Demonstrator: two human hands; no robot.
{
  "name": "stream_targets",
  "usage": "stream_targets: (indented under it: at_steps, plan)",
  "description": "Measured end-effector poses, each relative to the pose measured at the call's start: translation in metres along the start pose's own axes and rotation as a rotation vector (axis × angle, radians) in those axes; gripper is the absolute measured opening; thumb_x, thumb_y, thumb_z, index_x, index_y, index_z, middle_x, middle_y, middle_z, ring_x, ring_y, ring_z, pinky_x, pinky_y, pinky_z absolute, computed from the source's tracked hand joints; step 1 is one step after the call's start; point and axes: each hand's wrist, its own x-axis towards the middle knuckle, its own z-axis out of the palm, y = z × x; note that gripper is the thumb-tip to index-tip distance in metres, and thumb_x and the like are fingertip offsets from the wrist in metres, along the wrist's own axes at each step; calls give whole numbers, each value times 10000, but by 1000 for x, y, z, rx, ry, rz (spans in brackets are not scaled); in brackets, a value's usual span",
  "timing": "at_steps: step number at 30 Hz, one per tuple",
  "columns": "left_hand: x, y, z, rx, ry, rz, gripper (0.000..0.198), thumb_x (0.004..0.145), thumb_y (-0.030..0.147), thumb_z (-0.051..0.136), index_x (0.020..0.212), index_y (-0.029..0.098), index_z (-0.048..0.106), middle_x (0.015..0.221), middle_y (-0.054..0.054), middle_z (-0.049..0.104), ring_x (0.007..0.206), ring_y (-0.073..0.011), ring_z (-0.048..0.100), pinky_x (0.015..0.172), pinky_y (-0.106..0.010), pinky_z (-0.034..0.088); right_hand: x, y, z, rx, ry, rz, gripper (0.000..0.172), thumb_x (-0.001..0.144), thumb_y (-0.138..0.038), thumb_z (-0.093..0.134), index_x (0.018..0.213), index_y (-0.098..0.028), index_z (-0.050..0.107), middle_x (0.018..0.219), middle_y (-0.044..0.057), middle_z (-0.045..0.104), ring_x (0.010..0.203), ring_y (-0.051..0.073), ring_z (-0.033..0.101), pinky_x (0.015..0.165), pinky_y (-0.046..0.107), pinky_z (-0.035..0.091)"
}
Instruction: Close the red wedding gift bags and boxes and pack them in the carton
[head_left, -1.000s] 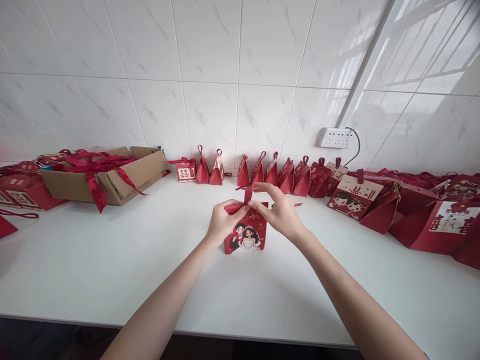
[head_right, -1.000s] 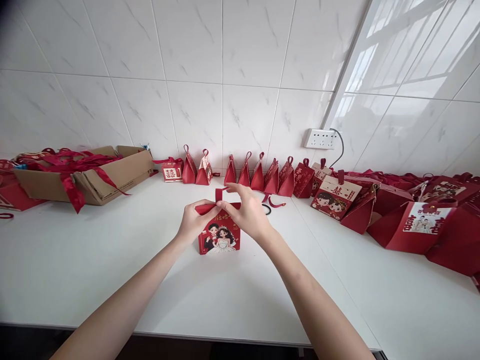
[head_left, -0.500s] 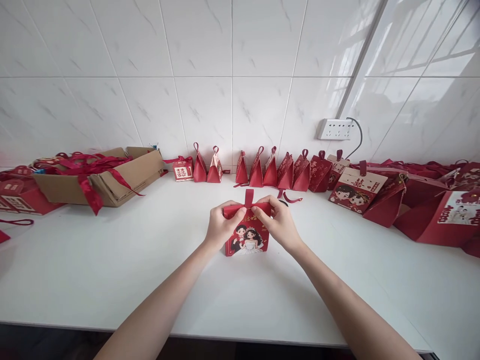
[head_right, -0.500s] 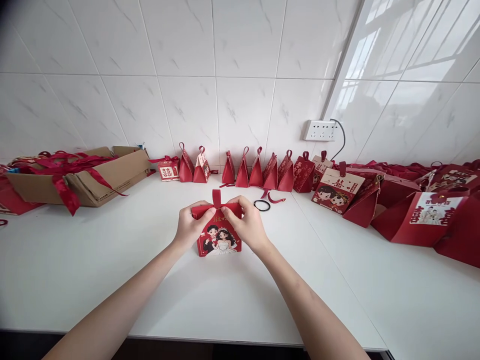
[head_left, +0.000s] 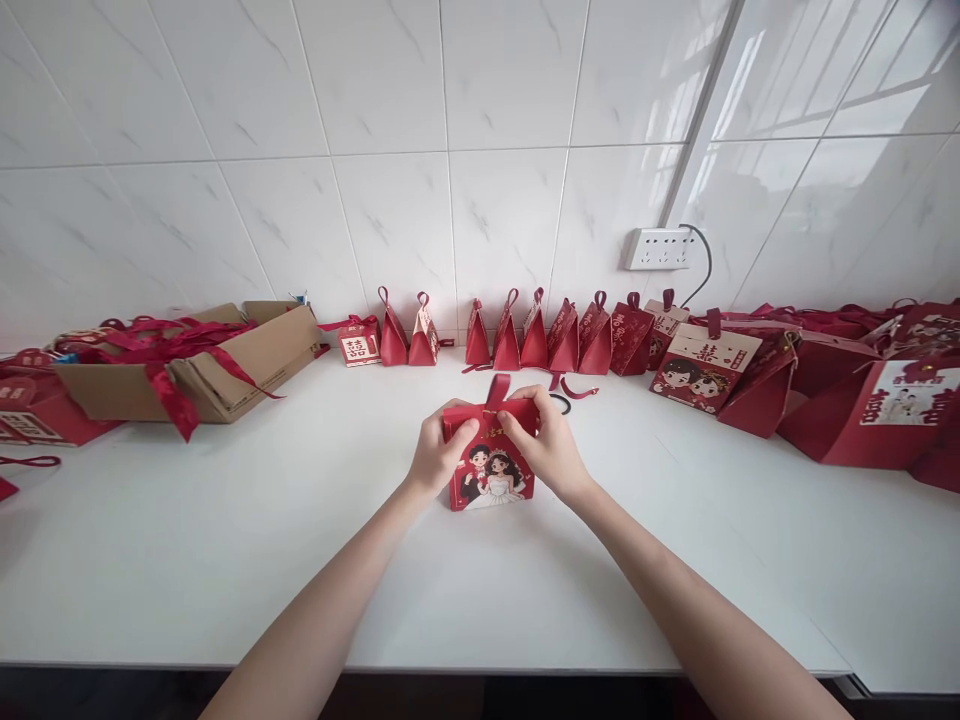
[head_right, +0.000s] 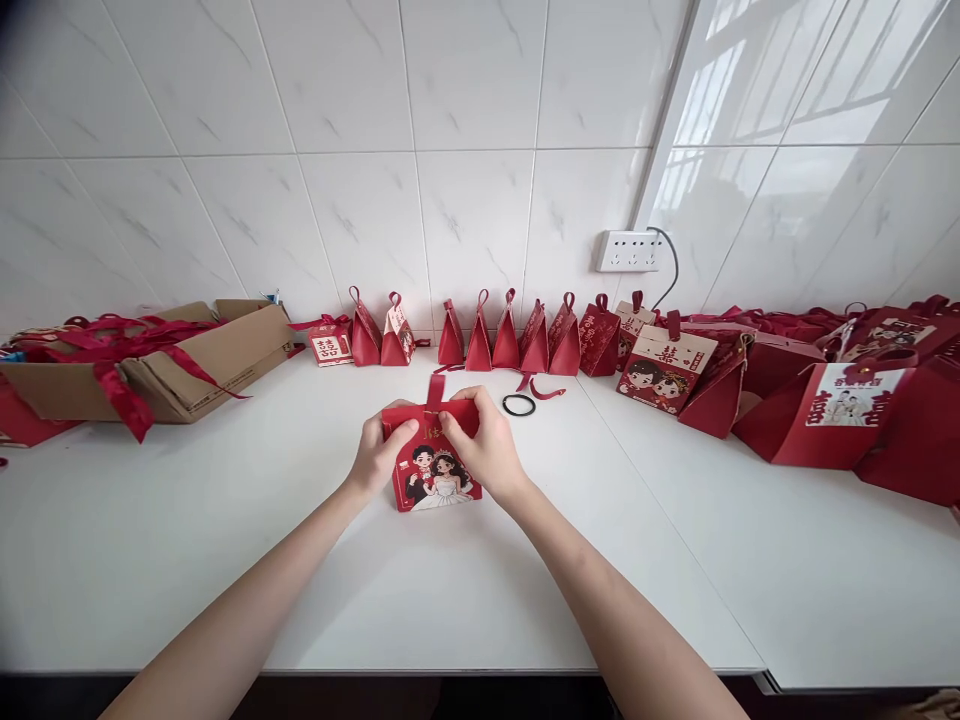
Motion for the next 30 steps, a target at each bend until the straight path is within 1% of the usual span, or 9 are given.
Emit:
stream_targets:
  at_steps: [4, 8, 12, 15, 19, 22, 26, 28, 30]
  plan:
    - [0, -15, -11, -47, -156, -141, 345, 749, 448, 610, 922, 150, 609, 869, -61, 665, 812, -222, 620, 731, -330, 487, -5, 12, -1, 35, -51, 51, 403, 799, -357, 562, 1122, -218, 366, 910, 32, 629, 766, 179, 606, 724, 340, 496]
    - [1, -18, -17, -130, -261, -255, 491, 759, 573, 555, 1014, 158, 620, 984, -98, 687, 879, -271, 638, 786, -383, 486, -5, 19, -3, 112, -109, 174, 327, 795, -460, 558, 994, -214, 474, 1004, 56, 642, 883, 208, 621, 768, 358, 505]
    - [5, -16, -17, -323, -229, -350, 642, 732, 736, 410, 974, 188, 642, 935, -104, 696, 848, -274, 646, 734, -387, 496, 2, 24, -8, 376, -68, 352, 358, 749, -534, 599, 895, -213, 536, 945, 55, 676, 819, 227, 650, 721, 358, 521]
    - [7, -15, -15, -345, -214, -434, 516, 734, 647, 498, 920, 189, 647, 944, -96, 687, 833, -252, 645, 689, -355, 502, 6, 30, -11, 683, -81, 523, 338, 764, -543, 571, 828, -213, 544, 845, 58, 693, 733, 232, 663, 670, 367, 529]
    - [4, -11, -5, -314, -310, -502, 367, 747, 489, 588, 951, 189, 638, 1038, -93, 658, 904, -243, 633, 720, -353, 518, 8, 33, -11, 879, -84, 667, 231, 813, -437, 503, 845, -218, 566, 778, 45, 681, 733, 228, 661, 653, 377, 531]
    - [-3, -3, 7, -376, -386, -602, 271, 751, 435, 619, 869, 192, 646, 889, -77, 673, 749, -213, 647, 635, -346, 533, 5, 31, -6, 931, -121, 648, 226, 816, -386, 485, 951, -222, 563, 832, 42, 679, 749, 226, 662, 652, 382, 528]
    - [-12, 6, 19, -413, -449, -658, 238, 759, 411, 628, 673, 190, 614, 614, -24, 605, 550, -162, 605, 489, -283, 488, -3, 22, 1, 986, -182, 551, 253, 802, -330, 519, 1019, -208, 564, 1000, 65, 669, 897, 235, 650, 735, 359, 521]
    - [-16, 7, 19, -424, -477, -669, 263, 749, 442, 642, 658, 198, 606, 603, -20, 601, 565, -164, 614, 501, -280, 492, -7, 16, 2, 941, -224, 513, 242, 799, -354, 543, 980, -200, 585, 992, 68, 671, 885, 234, 650, 741, 347, 519]
    - [-18, 4, 17, -446, -528, -671, 293, 716, 503, 665, 723, 212, 626, 689, -42, 647, 677, -196, 649, 591, -308, 529, -9, 8, -1, 823, -252, 468, 211, 769, -386, 598, 871, -202, 602, 875, 49, 683, 774, 214, 654, 692, 332, 522]
